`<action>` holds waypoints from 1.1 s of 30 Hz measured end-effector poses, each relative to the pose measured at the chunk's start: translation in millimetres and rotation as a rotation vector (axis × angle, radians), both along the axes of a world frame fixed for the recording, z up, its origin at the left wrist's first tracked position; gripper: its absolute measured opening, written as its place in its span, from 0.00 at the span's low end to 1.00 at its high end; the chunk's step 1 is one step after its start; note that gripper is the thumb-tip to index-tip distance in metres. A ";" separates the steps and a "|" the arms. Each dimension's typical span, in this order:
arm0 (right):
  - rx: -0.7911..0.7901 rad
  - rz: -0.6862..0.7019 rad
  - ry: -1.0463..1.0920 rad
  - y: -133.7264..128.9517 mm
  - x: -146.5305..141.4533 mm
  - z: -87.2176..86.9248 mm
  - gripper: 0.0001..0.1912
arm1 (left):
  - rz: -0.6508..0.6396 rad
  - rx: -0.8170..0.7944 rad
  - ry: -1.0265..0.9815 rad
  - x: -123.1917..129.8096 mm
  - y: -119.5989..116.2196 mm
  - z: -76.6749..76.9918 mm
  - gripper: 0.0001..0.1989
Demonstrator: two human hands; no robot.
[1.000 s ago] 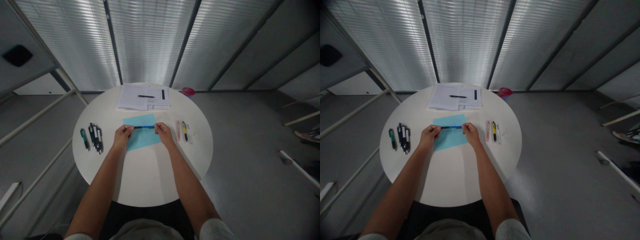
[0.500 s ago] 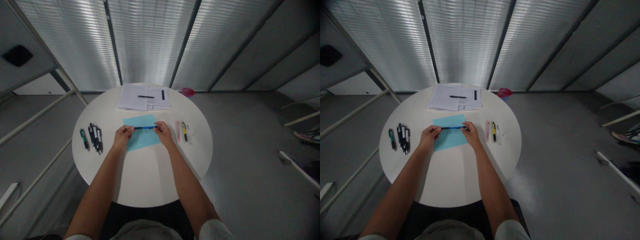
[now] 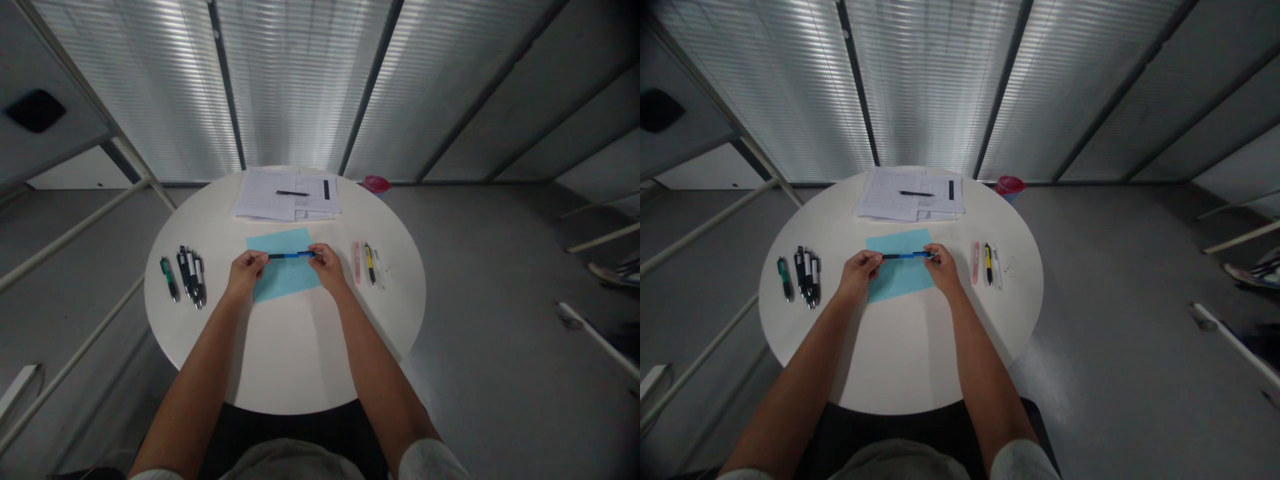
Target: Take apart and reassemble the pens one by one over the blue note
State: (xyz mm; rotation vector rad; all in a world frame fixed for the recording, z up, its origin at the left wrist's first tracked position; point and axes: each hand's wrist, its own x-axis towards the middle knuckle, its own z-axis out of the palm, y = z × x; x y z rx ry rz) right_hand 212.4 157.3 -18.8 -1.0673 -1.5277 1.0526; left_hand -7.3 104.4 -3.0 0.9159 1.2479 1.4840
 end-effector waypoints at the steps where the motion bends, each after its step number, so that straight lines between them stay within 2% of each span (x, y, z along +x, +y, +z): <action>1: -0.016 0.003 0.001 -0.5 0.1 1.4 0.17 | 0.000 -0.003 -0.003 0.1 0.0 0.3 0.14; 3: -0.059 0.007 0.007 -1.7 -0.8 4.7 0.14 | 0.001 -0.010 -0.001 0.0 -0.3 0.7 0.14; 6: -0.093 0.009 -0.005 -2.4 -2.9 6.8 0.16 | 0.000 -0.010 0.008 -0.4 -0.7 0.6 0.14; 9: -0.057 0.000 0.012 -1.5 -3.6 4.5 0.14 | -0.007 -0.009 0.021 -0.9 -0.8 -0.5 0.14; 13: 0.009 -0.018 -0.021 -1.7 -2.5 3.5 0.16 | -0.014 0.003 0.027 -0.8 -0.7 -1.1 0.13; 19: -0.072 0.012 -0.037 -3.0 -3.1 6.4 0.16 | -0.009 0.017 0.003 -0.4 -1.1 1.3 0.13; 26: -0.052 0.027 0.050 -2.4 -2.8 4.9 0.17 | -0.020 0.024 0.029 -2.0 0.0 -1.6 0.13; 30: -0.078 0.021 -0.021 -3.4 -3.5 6.4 0.16 | -0.016 0.024 0.025 -1.4 -0.3 -1.3 0.13; 33: -0.043 0.007 -0.008 -2.8 -2.8 5.8 0.13 | -0.003 0.016 0.009 -0.7 -0.5 0.5 0.13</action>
